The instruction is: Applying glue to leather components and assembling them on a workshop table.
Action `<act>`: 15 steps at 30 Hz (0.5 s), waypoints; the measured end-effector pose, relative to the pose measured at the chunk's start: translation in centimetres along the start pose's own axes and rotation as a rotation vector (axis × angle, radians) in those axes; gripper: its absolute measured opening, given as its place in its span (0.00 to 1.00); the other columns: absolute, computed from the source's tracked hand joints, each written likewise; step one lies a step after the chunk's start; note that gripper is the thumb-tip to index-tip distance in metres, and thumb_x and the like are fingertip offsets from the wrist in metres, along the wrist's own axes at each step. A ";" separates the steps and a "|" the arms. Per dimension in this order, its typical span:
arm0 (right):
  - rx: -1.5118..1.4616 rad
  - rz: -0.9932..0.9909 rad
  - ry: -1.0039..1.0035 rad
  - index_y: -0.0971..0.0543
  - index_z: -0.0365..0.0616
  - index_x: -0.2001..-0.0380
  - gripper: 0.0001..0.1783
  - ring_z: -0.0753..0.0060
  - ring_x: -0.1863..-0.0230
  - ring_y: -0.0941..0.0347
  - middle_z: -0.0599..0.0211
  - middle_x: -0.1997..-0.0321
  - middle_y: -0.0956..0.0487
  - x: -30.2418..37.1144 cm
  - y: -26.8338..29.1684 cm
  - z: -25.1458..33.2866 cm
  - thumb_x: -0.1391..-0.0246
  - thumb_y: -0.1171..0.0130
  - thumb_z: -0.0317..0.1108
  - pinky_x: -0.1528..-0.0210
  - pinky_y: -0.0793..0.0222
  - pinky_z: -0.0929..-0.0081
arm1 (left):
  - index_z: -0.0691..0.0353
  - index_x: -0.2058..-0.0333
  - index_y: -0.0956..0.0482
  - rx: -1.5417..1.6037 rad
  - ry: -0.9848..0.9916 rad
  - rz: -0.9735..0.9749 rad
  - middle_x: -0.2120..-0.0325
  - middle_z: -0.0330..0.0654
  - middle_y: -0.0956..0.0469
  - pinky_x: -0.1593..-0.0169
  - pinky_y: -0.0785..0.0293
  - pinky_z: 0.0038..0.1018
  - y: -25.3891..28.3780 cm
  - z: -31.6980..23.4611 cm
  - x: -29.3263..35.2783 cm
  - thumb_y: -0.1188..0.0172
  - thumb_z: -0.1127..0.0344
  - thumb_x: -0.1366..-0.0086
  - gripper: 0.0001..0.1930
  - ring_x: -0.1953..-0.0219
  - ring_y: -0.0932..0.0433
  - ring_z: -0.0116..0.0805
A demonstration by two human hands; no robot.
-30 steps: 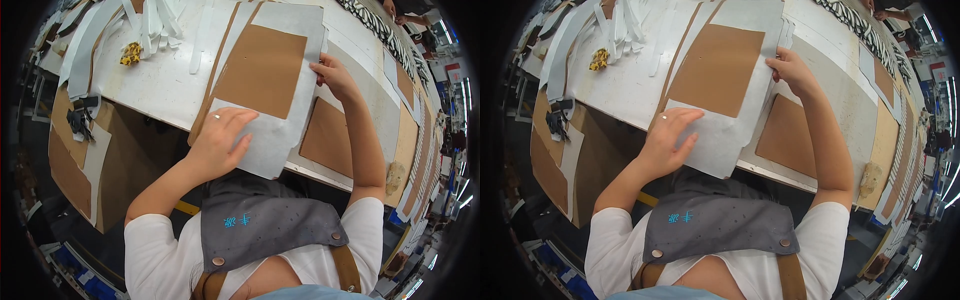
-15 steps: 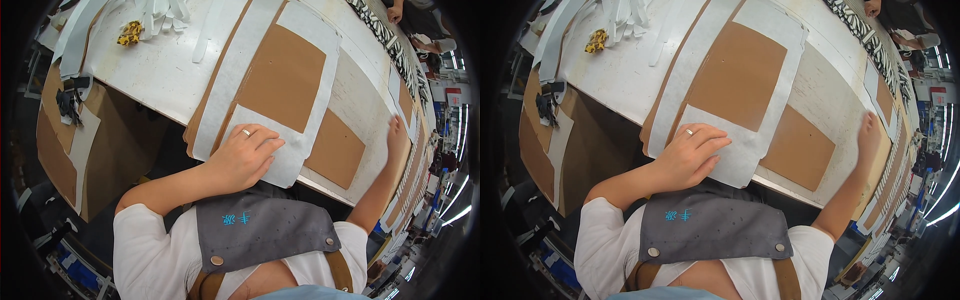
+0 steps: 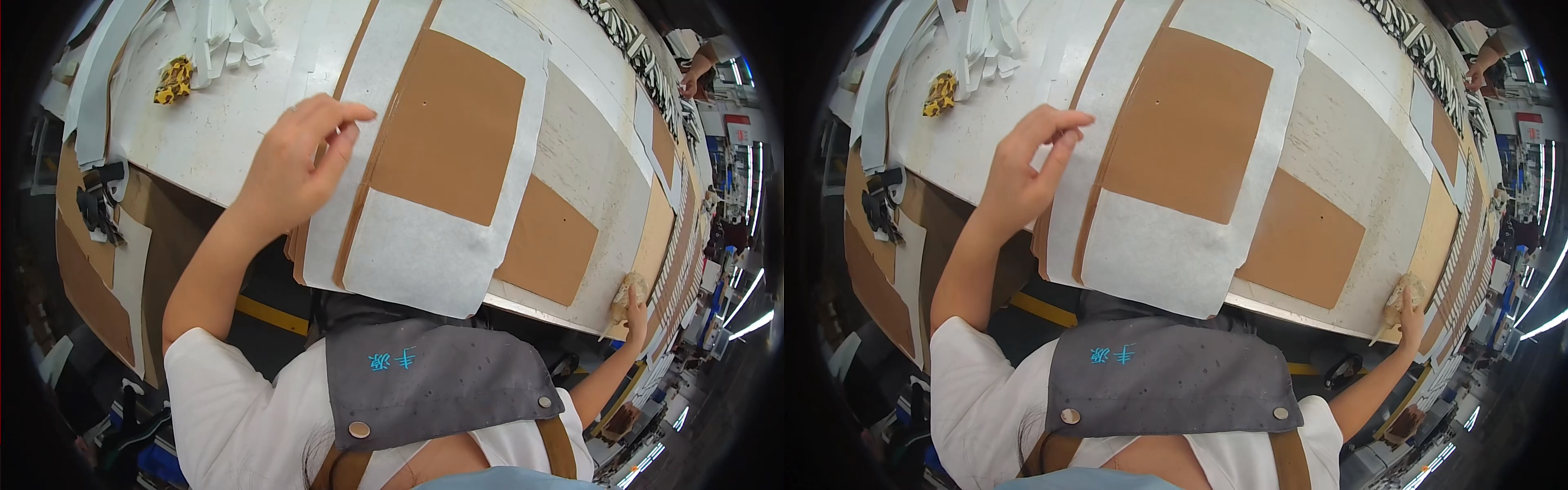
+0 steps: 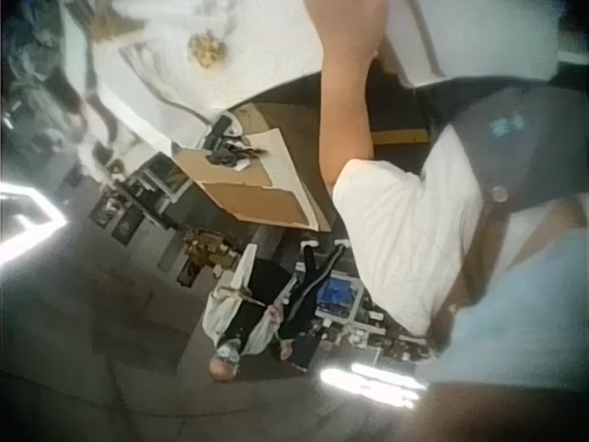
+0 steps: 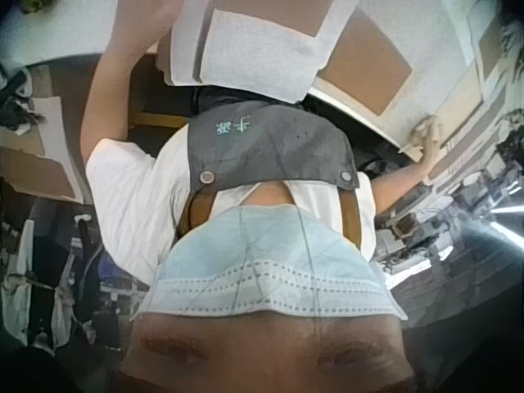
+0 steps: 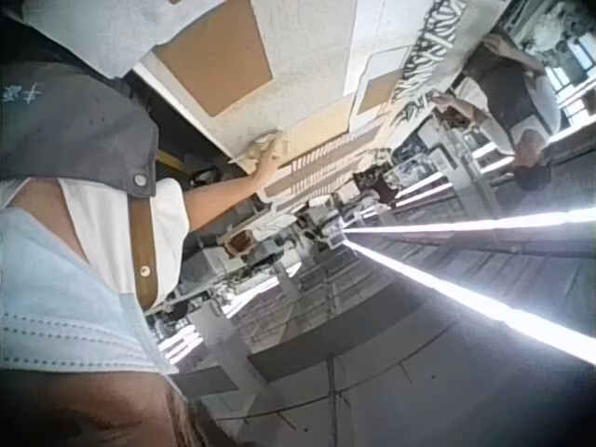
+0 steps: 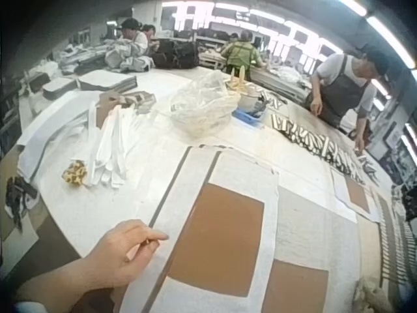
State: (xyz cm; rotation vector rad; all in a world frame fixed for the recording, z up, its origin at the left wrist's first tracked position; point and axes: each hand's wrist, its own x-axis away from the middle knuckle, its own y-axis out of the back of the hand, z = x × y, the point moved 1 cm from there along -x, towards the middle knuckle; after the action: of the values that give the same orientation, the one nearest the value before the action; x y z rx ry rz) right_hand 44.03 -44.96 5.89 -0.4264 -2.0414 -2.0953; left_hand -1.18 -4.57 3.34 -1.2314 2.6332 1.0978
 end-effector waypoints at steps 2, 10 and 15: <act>-0.056 -0.015 0.121 0.34 0.34 0.49 0.41 0.66 0.58 0.29 0.57 0.59 0.26 -1.8 0.1 -1.3 0.53 0.48 0.62 0.64 0.32 0.72 | 0.65 0.64 0.26 -0.046 -0.016 -0.055 0.73 0.42 0.28 0.68 0.33 0.25 0.5 1.6 -1.0 0.52 0.74 0.42 0.08 0.74 0.30 0.31; -1.356 0.929 0.736 0.42 0.44 0.44 0.41 0.66 0.58 0.28 0.45 0.53 0.31 -1.5 -0.4 7.7 0.52 0.50 0.62 0.69 0.25 0.73 | 0.63 0.63 0.26 -0.041 -0.083 0.040 0.71 0.39 0.29 0.64 0.35 0.23 -0.7 4.5 -4.9 0.52 0.74 0.41 0.09 0.70 0.32 0.31; -1.489 0.714 0.848 0.47 0.48 0.41 0.45 0.64 0.53 0.30 0.42 0.46 0.35 6.7 -2.0 21.5 0.56 0.45 0.62 0.67 0.25 0.75 | 0.61 0.63 0.26 -0.103 -0.209 0.046 0.69 0.37 0.30 0.63 0.36 0.24 -1.9 5.7 -6.1 0.52 0.76 0.43 0.10 0.67 0.33 0.33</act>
State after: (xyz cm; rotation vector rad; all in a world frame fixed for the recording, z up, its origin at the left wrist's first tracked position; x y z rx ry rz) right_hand 38.69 -22.96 6.46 -0.2467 0.2973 -2.2151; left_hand 2.90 2.05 -0.16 -1.0137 2.4886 1.3060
